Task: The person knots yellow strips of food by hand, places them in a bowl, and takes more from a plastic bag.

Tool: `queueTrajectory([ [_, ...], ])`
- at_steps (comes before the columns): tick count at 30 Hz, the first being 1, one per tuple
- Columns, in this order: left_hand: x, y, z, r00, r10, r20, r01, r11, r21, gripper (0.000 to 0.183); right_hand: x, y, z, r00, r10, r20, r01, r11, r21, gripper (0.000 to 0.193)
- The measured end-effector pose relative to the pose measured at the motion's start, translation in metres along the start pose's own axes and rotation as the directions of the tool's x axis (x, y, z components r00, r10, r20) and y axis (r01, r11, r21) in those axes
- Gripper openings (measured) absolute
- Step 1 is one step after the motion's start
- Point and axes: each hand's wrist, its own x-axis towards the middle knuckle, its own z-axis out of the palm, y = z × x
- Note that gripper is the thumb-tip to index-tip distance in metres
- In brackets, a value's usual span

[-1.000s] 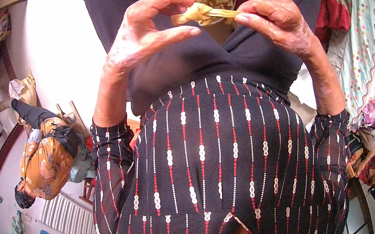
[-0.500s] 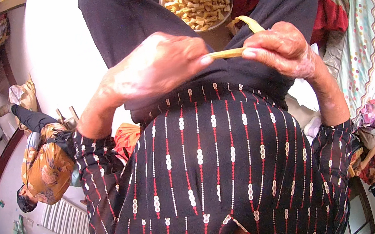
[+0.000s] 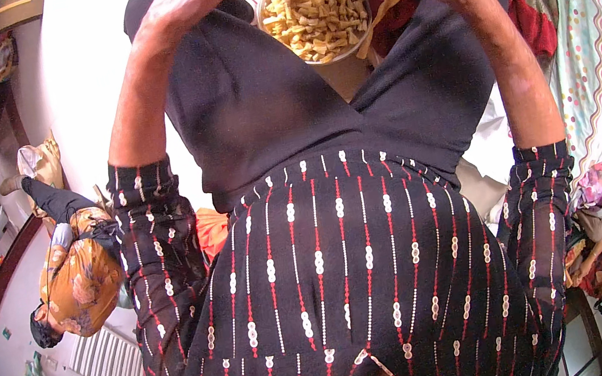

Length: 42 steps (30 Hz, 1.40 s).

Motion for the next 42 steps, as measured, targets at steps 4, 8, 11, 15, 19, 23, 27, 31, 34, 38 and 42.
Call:
queueTrajectory([
  [4, 0.023, -0.011, -0.014, 0.993, -0.102, -0.055, 0.106, 0.992, 0.074, 0.022, 0.030, 0.024, 0.002, 0.998, -0.041, -0.041, 0.048, 0.976, 0.213, 0.015],
  [8, 0.047, -0.021, -0.009, 0.995, -0.019, -0.097, 0.016, 1.000, -0.026, 0.023, 0.039, 0.041, -0.008, 0.998, 0.050, -0.040, -0.038, 0.963, 0.265, 0.017],
  [11, 0.067, -0.036, -0.002, 0.995, 0.060, -0.080, -0.059, 0.998, 0.009, 0.024, 0.037, 0.044, -0.018, 0.992, 0.111, -0.058, -0.097, 0.974, 0.205, 0.018],
  [15, 0.057, -0.054, -0.008, 0.989, 0.039, -0.144, -0.041, 0.999, -0.012, 0.026, 0.049, 0.049, -0.005, 0.998, 0.061, -0.033, -0.051, 0.969, 0.242, 0.019],
  [19, 0.081, -0.032, 0.018, 0.984, 0.034, -0.174, -0.002, 0.984, 0.178, 0.026, 0.033, 0.058, -0.028, 0.989, 0.106, -0.108, -0.082, 0.976, 0.203, 0.020],
  [23, 0.062, -0.072, 0.019, 0.889, 0.239, -0.391, 0.004, 0.849, 0.529, 0.027, 0.035, 0.057, 0.002, 0.977, 0.049, -0.206, -0.003, 0.977, 0.214, 0.021],
  [27, 0.027, -0.031, 0.021, 0.991, -0.034, -0.133, 0.080, 0.932, 0.353, 0.025, -0.002, 0.061, -0.006, 0.969, 0.215, -0.122, -0.185, 0.958, 0.217, 0.017],
  [31, 0.007, -0.056, 0.045, 0.994, -0.094, 0.048, 0.078, 0.963, 0.258, 0.024, -0.025, 0.043, 0.005, 0.946, 0.292, -0.140, -0.267, 0.948, 0.172, 0.018],
  [34, 0.011, -0.061, 0.060, 0.960, -0.150, 0.237, 0.034, 0.900, 0.435, 0.018, -0.051, 0.066, 0.016, 0.925, 0.339, -0.170, -0.291, 0.922, 0.254, 0.021],
  [38, -0.001, -0.111, 0.083, 0.917, -0.061, 0.393, -0.105, 0.917, 0.385, 0.034, -0.067, 0.049, 0.035, 0.898, 0.380, -0.224, -0.307, 0.903, 0.300, 0.018],
  [42, -0.002, -0.108, 0.090, 0.793, -0.274, 0.545, -0.062, 0.853, 0.518, 0.029, -0.076, 0.025, 0.041, 0.912, 0.362, -0.192, -0.290, 0.902, 0.320, 0.019],
])
